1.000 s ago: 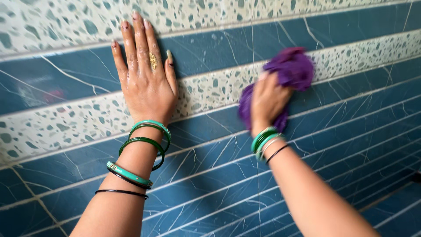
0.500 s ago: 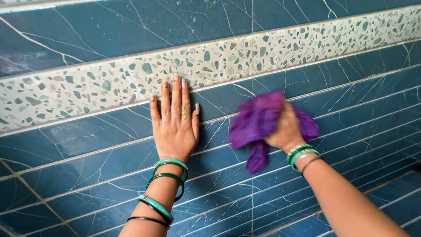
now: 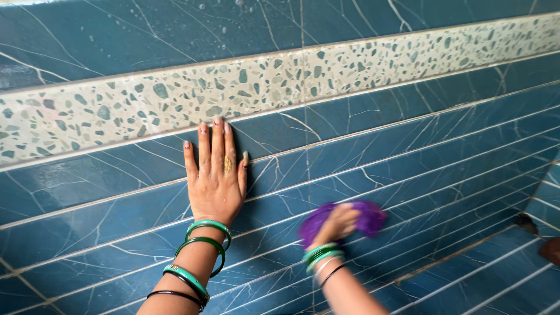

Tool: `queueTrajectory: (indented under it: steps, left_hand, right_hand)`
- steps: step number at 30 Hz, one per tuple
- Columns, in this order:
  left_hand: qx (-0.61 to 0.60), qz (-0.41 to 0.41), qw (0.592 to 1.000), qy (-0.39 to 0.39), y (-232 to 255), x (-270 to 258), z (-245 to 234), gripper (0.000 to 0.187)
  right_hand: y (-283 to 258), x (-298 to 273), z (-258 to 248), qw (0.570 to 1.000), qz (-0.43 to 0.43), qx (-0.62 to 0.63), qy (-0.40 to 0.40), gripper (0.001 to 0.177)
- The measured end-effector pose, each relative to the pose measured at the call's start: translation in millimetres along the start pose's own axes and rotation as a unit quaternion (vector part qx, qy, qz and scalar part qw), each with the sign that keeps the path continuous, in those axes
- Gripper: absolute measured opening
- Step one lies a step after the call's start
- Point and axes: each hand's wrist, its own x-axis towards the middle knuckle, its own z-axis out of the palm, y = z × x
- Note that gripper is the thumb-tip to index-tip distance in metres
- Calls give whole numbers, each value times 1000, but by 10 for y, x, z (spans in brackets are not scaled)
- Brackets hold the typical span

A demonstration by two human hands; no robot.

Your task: The person wipes wall tiles with a purple cloth, repeatedly rinsing and wringing the cloth in a bucket of water.

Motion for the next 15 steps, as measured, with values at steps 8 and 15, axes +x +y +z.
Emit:
queueTrajectory:
  steps: [8,15]
  left_hand:
    - [-93,16,995,23,572,72,118,68]
    - [-110,32,993,16,1088,233,273,68]
  right_hand:
    - [-2038,-165,-937,814,-508,146,-242,31]
    - [-2066,1197,-946,837,-529,63,-128,41]
